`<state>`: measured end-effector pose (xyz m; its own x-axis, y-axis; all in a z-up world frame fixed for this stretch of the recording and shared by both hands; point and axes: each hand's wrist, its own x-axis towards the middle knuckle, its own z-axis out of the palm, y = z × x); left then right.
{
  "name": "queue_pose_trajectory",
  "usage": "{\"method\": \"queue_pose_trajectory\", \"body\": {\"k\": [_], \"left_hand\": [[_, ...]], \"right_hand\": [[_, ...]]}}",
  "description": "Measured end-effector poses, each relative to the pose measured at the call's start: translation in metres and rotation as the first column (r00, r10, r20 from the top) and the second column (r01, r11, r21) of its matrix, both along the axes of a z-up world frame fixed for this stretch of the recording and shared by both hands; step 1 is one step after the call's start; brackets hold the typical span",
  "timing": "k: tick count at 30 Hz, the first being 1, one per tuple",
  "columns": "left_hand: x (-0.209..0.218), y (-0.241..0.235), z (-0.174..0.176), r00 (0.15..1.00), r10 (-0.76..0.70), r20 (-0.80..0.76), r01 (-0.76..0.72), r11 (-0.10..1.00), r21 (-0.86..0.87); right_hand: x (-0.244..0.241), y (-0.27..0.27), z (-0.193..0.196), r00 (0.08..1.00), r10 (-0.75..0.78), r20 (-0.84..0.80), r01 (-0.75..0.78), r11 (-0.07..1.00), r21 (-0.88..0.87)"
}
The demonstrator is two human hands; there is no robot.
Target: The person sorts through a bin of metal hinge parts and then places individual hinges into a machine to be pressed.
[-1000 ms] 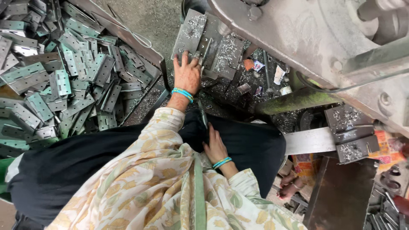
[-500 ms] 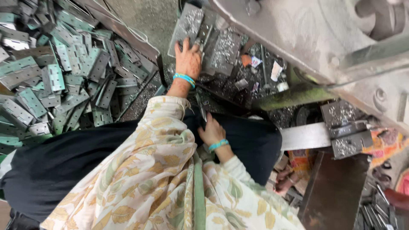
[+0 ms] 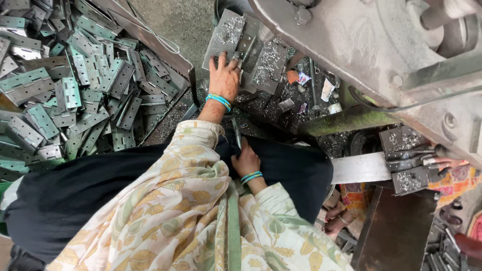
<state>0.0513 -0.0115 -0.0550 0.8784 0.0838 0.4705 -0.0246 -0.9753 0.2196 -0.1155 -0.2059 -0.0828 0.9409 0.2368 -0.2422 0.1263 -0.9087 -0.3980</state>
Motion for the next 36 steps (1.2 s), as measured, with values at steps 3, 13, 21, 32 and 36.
{"method": "queue_pose_trajectory", "body": {"k": [3,13,21,32,36], "left_hand": [[0.003,-0.001,-0.003,0.999,-0.016,0.037,0.016,1.000,-0.007],[0.045,0.002,-0.002,0.997,0.007,-0.080,-0.009,1.000,-0.019],[0.013,0.000,0.005,0.991,-0.010,-0.131,0.014,0.999,0.034],[0.051,-0.001,0.004,0.994,0.003,-0.109,-0.006,1.000,-0.024],[0.004,0.005,0.022,0.994,-0.046,0.099,0.056,0.993,-0.103]], "right_hand": [[0.003,-0.006,0.003,0.996,0.022,-0.086,-0.025,0.999,-0.031],[0.026,0.008,0.013,0.988,0.105,-0.116,-0.131,0.961,-0.245],[0.030,0.002,0.028,0.985,0.125,-0.123,-0.143,0.978,-0.152],[0.008,-0.014,-0.044,0.992,0.103,0.076,-0.099,0.994,-0.053],[0.025,-0.007,-0.004,0.986,0.167,-0.009,-0.167,0.981,-0.097]]}}
